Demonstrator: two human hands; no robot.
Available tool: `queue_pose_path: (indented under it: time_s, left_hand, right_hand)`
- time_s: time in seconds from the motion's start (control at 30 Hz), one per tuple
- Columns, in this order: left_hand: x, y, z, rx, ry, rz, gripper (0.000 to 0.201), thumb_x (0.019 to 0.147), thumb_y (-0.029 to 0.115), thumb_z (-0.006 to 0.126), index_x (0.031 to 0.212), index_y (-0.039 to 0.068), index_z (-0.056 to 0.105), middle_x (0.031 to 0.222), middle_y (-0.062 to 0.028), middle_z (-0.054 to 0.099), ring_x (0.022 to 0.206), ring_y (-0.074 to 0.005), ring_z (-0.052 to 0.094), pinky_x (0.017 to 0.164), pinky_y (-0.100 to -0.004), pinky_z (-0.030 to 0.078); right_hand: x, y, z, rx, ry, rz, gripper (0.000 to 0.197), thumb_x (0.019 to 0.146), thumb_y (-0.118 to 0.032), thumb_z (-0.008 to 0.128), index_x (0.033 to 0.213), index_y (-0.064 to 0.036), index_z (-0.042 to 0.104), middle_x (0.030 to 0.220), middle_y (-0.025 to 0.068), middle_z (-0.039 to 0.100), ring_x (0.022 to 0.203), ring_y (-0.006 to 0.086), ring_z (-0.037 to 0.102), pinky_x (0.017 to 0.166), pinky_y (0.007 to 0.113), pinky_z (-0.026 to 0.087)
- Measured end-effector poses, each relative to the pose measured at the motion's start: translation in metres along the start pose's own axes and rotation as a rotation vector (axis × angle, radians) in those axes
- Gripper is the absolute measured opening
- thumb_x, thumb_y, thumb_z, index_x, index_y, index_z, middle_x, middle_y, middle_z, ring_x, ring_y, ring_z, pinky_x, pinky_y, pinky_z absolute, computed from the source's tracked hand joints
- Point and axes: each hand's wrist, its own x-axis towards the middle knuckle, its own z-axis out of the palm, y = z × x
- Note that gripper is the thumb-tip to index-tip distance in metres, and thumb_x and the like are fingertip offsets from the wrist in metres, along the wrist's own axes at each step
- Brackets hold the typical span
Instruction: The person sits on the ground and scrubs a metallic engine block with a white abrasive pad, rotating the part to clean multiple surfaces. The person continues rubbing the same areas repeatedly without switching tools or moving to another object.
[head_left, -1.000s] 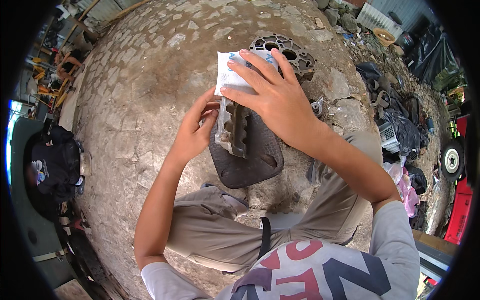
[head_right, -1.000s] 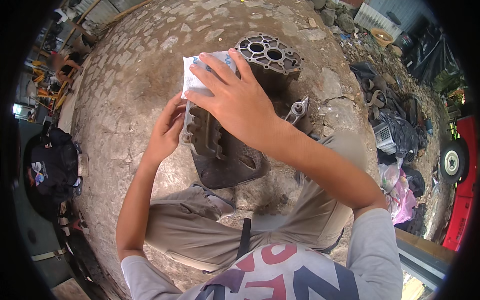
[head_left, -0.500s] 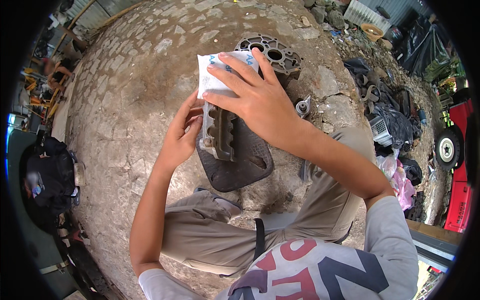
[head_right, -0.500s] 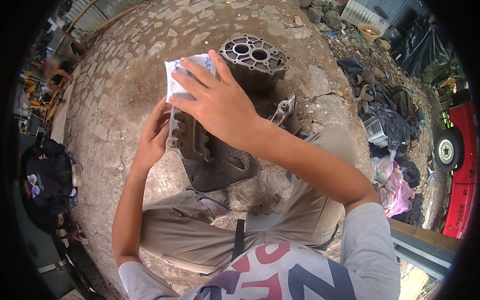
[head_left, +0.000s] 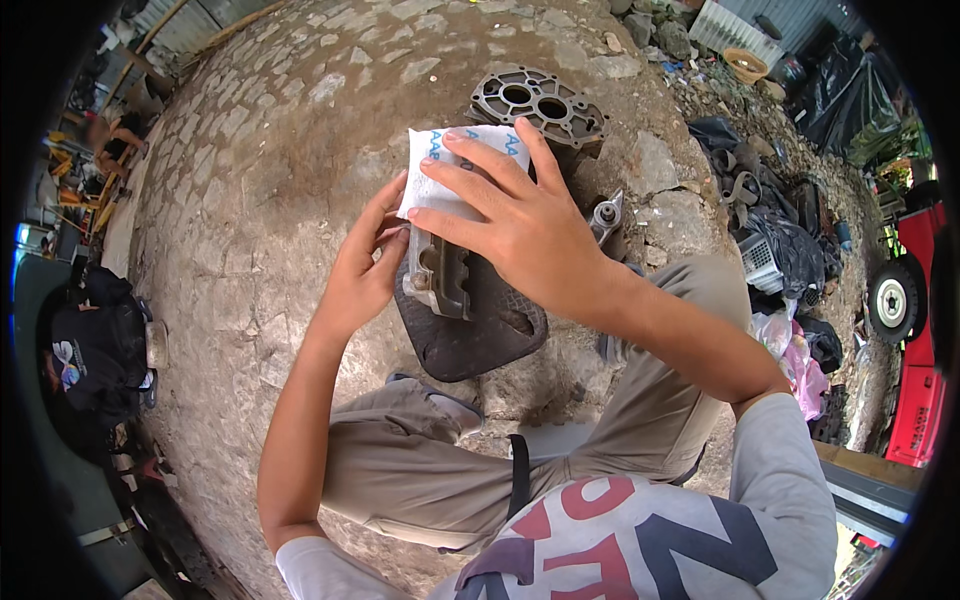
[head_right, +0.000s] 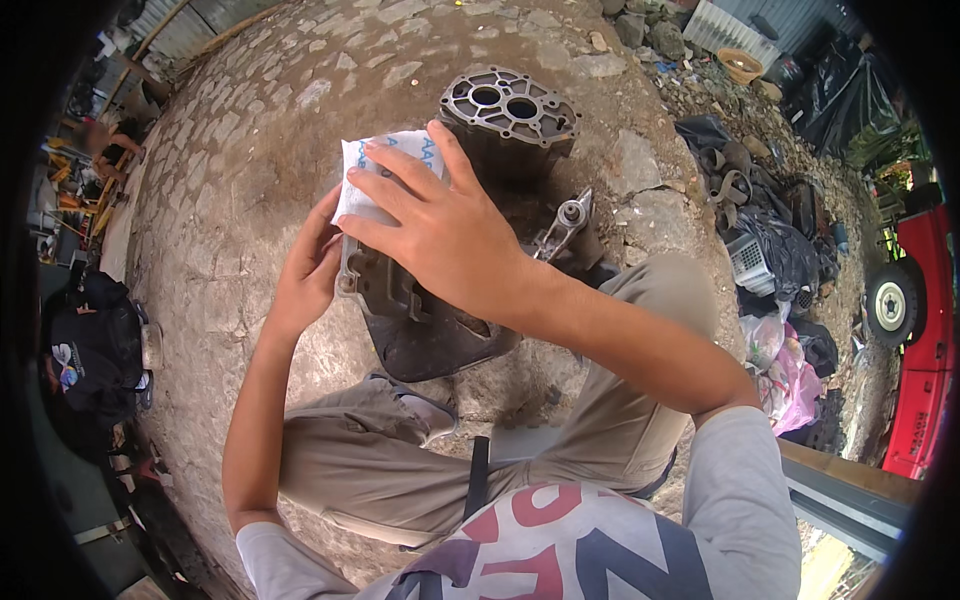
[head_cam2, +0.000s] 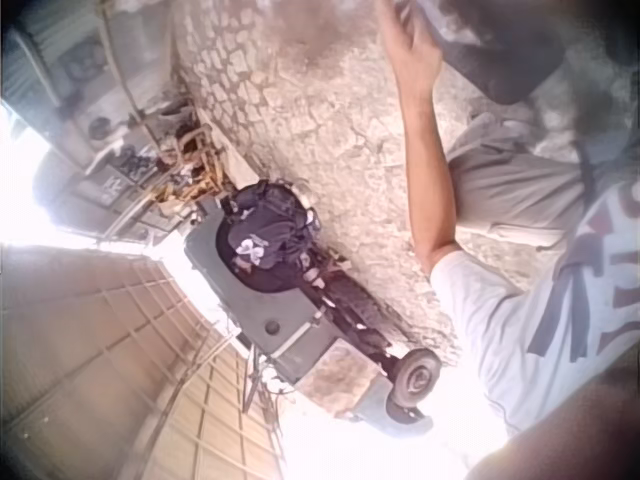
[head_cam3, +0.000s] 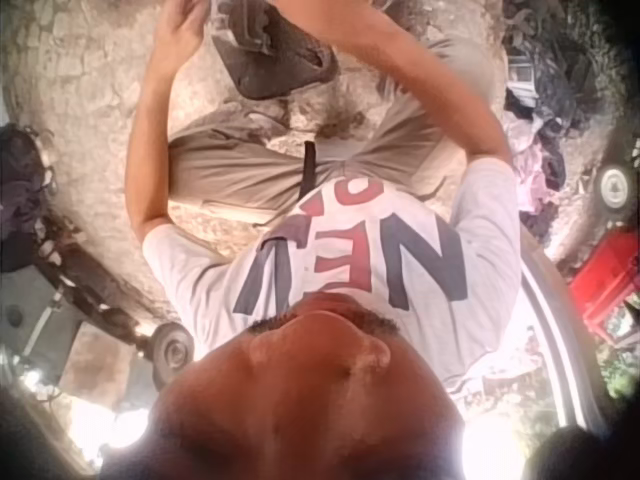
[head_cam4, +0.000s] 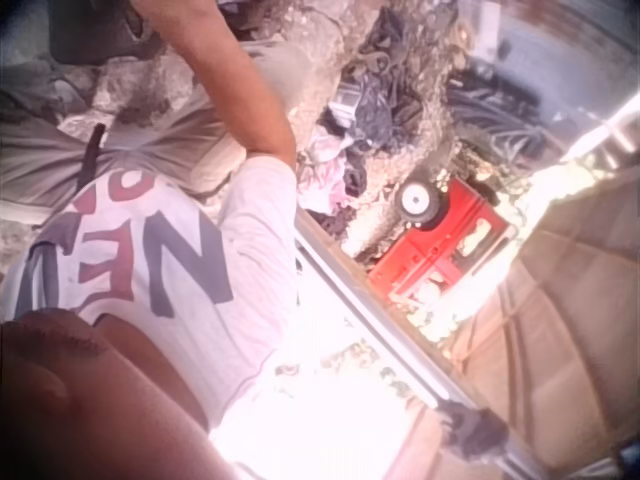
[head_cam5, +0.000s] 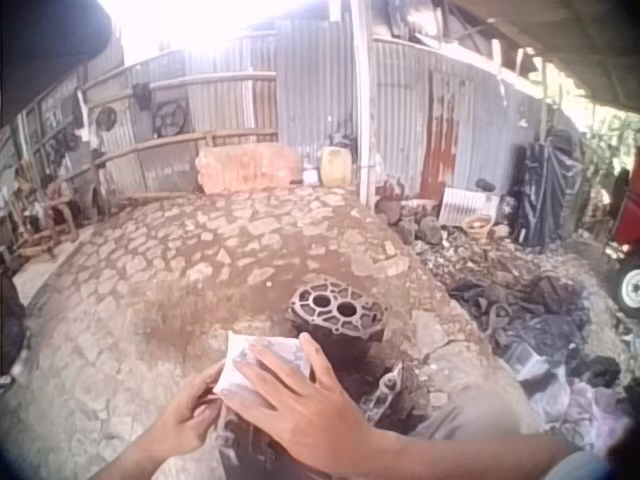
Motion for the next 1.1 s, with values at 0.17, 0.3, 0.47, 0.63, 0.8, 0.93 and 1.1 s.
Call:
queue_pose_path:
  time_s: [0.17,0.3,0.47,0.63,0.8,0.93,1.1]
  left_hand:
    - [-0.002,-0.016,-0.006,0.015,0.004,0.058,0.065,0.103,-0.005,0.052,0.164,0.009,0.037,0.151,-0.0124,0.057,0.133,-0.0238,0.06,0.111,-0.0387,0.048]
    - [-0.001,-0.009,-0.007,0.094,-0.02,-0.059,0.065,0.106,0.001,0.055,0.166,0.014,0.035,0.146,-0.0157,0.059,0.131,-0.0261,0.061,0.11,-0.0416,0.049]
    - [-0.004,-0.012,-0.01,0.089,0.044,-0.094,0.063,0.109,0.007,0.054,0.167,0.016,0.031,0.145,-0.017,0.059,0.13,-0.0272,0.062,0.109,-0.0424,0.05]
    - [0.001,-0.001,-0.011,0.095,0.127,0.03,0.057,0.112,0.013,0.051,0.166,0.011,0.033,0.145,-0.0174,0.059,0.134,-0.0282,0.059,0.112,-0.0432,0.047]
    - [-0.003,0.042,-0.003,0.255,0.234,0.25,0.057,0.113,0.022,0.051,0.164,0.004,0.033,0.15,-0.0205,0.055,0.141,-0.0321,0.054,0.119,-0.0469,0.041]
    - [-0.01,0.074,0.012,0.167,0.205,0.459,0.076,0.097,0.031,0.077,0.16,0.007,0.041,0.149,-0.0198,0.058,0.139,-0.0339,0.056,0.116,-0.0477,0.043]
    - [-0.013,0.082,0.009,0.507,0.118,0.5,0.055,0.088,0.016,0.084,0.137,0.009,0.06,0.132,-0.0155,0.066,0.125,-0.0345,0.063,0.114,-0.0502,0.044]
  right_hand:
    - [-0.008,-0.003,-0.007,0.072,-0.065,-0.03,0.028,0.091,-0.019,0.065,0.117,-0.0237,0.077,0.133,0.0017,0.067,0.14,0.0219,0.053,0.123,0.063,0.028]
    - [0.0,0.043,-0.011,0.075,-0.036,0.153,0.044,0.093,-0.001,0.058,0.128,-0.0221,0.075,0.135,0.0045,0.068,0.138,0.0244,0.056,0.121,0.057,0.03]
    - [-0.006,0.092,-0.029,0.376,0.057,0.498,0.046,0.101,0.003,0.049,0.137,-0.0152,0.07,0.12,0.0085,0.074,0.113,0.0257,0.068,0.098,0.035,0.05]
    - [-0.009,0.1,-0.038,0.515,0.084,0.625,0.04,0.107,-0.002,0.05,0.14,-0.0149,0.069,0.104,0.0042,0.074,0.08,0.0101,0.053,0.074,0.026,0.045]
    - [-0.001,0.068,-0.047,0.581,0.055,0.615,0.042,0.103,0.0,0.054,0.136,-0.0172,0.073,0.113,0.0016,0.075,0.092,0.0125,0.063,0.088,0.029,0.048]
    - [0.008,0.024,-0.056,0.32,-0.013,-0.002,0.038,0.095,-0.001,0.063,0.126,-0.0169,0.078,0.135,0.005,0.072,0.132,0.0256,0.063,0.12,0.049,0.036]
    - [-0.001,0.003,-0.016,0.748,0.046,0.062,0.049,0.085,0.0,0.072,0.131,-0.0176,0.073,0.128,0.0033,0.072,0.115,0.0275,0.067,0.101,0.042,0.051]
